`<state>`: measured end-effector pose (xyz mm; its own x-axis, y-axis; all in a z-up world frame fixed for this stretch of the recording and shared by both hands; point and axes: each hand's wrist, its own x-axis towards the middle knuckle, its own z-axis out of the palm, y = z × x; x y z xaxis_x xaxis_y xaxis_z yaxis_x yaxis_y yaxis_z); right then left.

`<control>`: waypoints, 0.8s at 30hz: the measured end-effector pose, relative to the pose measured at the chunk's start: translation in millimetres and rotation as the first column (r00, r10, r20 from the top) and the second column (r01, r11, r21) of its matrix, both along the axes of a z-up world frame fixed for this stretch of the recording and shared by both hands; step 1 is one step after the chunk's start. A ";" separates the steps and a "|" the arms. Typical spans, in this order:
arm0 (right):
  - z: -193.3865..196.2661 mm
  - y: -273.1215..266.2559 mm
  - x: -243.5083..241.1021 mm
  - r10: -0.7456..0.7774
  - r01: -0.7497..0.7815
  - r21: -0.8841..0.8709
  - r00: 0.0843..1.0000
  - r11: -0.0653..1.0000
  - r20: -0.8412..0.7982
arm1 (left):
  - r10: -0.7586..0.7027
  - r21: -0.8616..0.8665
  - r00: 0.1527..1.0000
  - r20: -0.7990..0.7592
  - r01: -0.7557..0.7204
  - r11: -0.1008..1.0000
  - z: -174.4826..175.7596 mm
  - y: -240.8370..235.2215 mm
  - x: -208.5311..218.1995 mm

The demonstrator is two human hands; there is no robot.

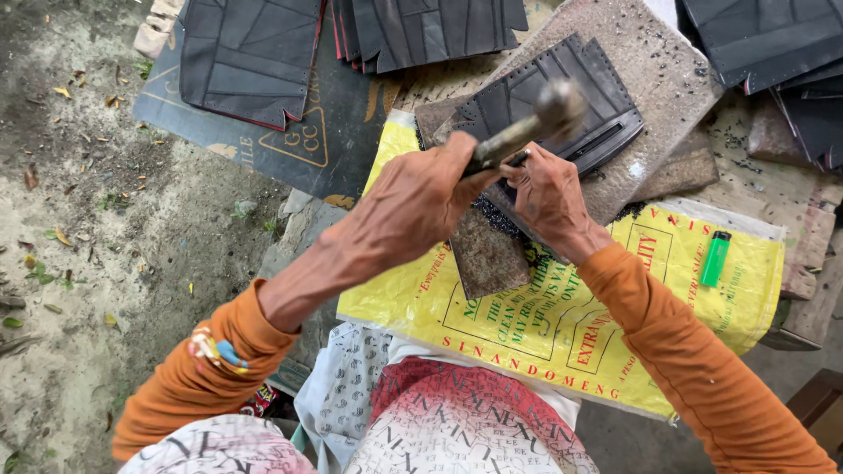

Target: The person uses a hammer and a metal punch to drive fasteners into black rubber shoe parts placed on a metal block. They repeatedly position the punch, strike it with the hammer, and adjust the parts to continue the fastening process.

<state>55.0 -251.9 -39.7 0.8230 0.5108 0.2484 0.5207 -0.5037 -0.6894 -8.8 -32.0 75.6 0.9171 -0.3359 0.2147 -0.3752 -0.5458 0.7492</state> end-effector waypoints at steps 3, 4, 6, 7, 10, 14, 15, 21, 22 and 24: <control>0.3 1.2 0.3 0.001 -0.001 0.014 1.000 1.000 -0.010 | 0.022 0.149 0.998 -0.055 -0.014 0.989 6.5 4.8 7.0; 0.8 0.3 0.8 0.015 -0.015 0.023 1.000 1.000 -0.001 | 0.013 0.088 1.000 0.014 -0.014 0.996 12.4 6.5 5.1; 0.7 0.4 3.1 0.046 -0.047 0.042 0.999 0.998 0.022 | 0.024 -0.067 0.979 0.202 -0.010 0.998 26.5 7.8 -0.4; -0.4 1.3 2.5 0.050 -0.052 0.060 0.998 0.997 0.034 | 0.046 -0.160 0.948 0.316 0.006 0.987 33.1 6.4 -4.8; -3.8 0.4 0.8 0.050 -0.055 0.062 0.996 0.997 0.070 | 0.149 -0.327 0.925 0.350 -0.028 0.945 47.1 -2.2 -10.3; -6.9 1.6 8.4 0.037 -0.033 -0.103 0.998 0.994 0.044 | -0.018 -0.042 0.999 -0.047 0.016 0.999 37.9 -4.5 6.8; -7.6 2.6 10.2 0.029 -0.027 -0.156 0.999 0.987 0.013 | 0.007 0.280 0.940 -0.342 0.094 0.955 32.5 3.8 10.4; -26.2 -7.1 7.5 0.001 0.000 -0.086 1.000 0.996 0.010 | 0.124 0.178 0.976 -0.179 -0.092 0.980 -29.2 32.1 -10.1; -29.2 -8.1 9.6 -0.089 0.091 0.018 0.990 0.996 -0.107 | 0.138 0.190 0.970 -0.200 -0.100 0.977 -38.4 34.0 -9.3; -35.3 -9.2 12.1 -0.219 0.299 0.184 0.907 0.936 -0.361 | 0.158 0.230 0.968 -0.197 -0.111 0.967 -55.1 34.5 -5.9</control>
